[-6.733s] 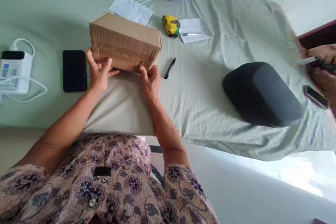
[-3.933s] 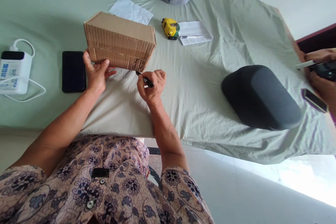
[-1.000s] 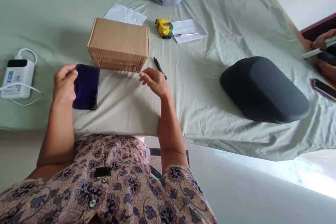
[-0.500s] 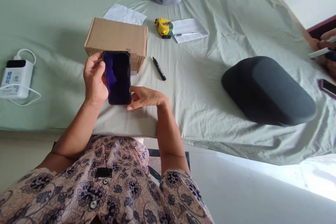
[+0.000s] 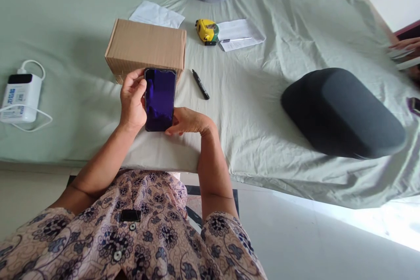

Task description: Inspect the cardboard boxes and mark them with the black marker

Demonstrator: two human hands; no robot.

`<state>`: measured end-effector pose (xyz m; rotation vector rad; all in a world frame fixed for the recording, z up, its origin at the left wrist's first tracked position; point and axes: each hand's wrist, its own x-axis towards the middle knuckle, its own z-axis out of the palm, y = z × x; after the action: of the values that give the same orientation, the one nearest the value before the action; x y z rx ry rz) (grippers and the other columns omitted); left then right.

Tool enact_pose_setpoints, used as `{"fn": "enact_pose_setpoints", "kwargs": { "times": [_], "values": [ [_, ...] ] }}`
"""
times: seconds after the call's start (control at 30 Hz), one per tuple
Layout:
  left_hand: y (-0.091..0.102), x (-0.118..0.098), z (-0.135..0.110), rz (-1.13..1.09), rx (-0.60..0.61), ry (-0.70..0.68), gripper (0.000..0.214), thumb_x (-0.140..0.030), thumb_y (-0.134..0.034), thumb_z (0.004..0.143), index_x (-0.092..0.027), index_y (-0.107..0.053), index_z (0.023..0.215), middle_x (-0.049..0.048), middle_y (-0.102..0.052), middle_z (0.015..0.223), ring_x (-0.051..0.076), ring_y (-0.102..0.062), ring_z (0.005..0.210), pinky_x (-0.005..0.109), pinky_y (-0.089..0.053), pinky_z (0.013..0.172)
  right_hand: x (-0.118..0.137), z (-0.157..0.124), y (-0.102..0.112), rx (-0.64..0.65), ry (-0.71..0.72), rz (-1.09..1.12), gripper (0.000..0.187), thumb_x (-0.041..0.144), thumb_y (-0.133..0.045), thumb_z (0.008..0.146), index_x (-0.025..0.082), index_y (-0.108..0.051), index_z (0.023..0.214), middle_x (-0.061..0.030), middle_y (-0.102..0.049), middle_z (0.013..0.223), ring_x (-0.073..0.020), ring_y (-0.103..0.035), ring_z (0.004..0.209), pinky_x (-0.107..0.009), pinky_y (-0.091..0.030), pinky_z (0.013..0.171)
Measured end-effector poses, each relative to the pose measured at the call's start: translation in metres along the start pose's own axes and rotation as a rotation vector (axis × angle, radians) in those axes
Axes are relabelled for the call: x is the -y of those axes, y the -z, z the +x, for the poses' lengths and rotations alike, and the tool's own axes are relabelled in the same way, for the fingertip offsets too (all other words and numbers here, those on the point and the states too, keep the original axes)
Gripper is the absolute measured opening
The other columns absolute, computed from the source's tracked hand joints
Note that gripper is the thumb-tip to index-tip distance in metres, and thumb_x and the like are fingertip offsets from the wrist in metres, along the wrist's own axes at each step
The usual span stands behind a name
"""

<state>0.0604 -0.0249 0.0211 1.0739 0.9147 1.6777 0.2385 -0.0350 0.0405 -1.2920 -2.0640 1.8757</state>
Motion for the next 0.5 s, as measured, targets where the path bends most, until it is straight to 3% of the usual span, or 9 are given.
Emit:
{"fn": "enact_pose_setpoints", "kwargs": {
  "times": [0.13,0.33,0.5],
  "values": [
    [0.0,0.0,0.0,-0.009,0.006,0.006,0.042,-0.064,-0.074,0.086,-0.029,-0.067,0.108,0.0033,-0.075,0.105,0.026,-0.071,0.116,0.042,-0.055,0.105,0.004,-0.002,0.0,0.005,-0.011,-0.003,0.021,0.029,-0.082,0.067,0.02,-0.064,0.063,0.0001,-0.072,0.059,-0.0115,-0.061,0.049,-0.023,-0.049,0.042],
    [0.003,0.003,0.0,-0.064,0.051,0.038,0.041,-0.059,-0.076,0.085,-0.028,-0.067,0.109,0.0044,-0.076,0.105,0.025,-0.072,0.112,0.041,-0.056,0.101,-0.002,-0.005,0.002,0.075,0.003,-0.033,0.032,0.04,-0.087,0.067,0.019,-0.064,0.063,0.0012,-0.068,0.057,-0.0106,-0.059,0.051,-0.023,-0.048,0.046],
    [0.026,-0.006,0.005,-0.015,0.014,0.067,0.042,-0.059,-0.079,0.081,-0.028,-0.068,0.108,0.0036,-0.075,0.102,0.026,-0.072,0.11,0.039,-0.057,0.092,-0.007,-0.004,0.001,0.129,0.014,0.116,0.039,0.039,-0.088,0.066,0.02,-0.066,0.092,-0.0002,-0.079,0.08,-0.012,-0.069,0.068,-0.023,-0.055,0.058]
  ]
}}
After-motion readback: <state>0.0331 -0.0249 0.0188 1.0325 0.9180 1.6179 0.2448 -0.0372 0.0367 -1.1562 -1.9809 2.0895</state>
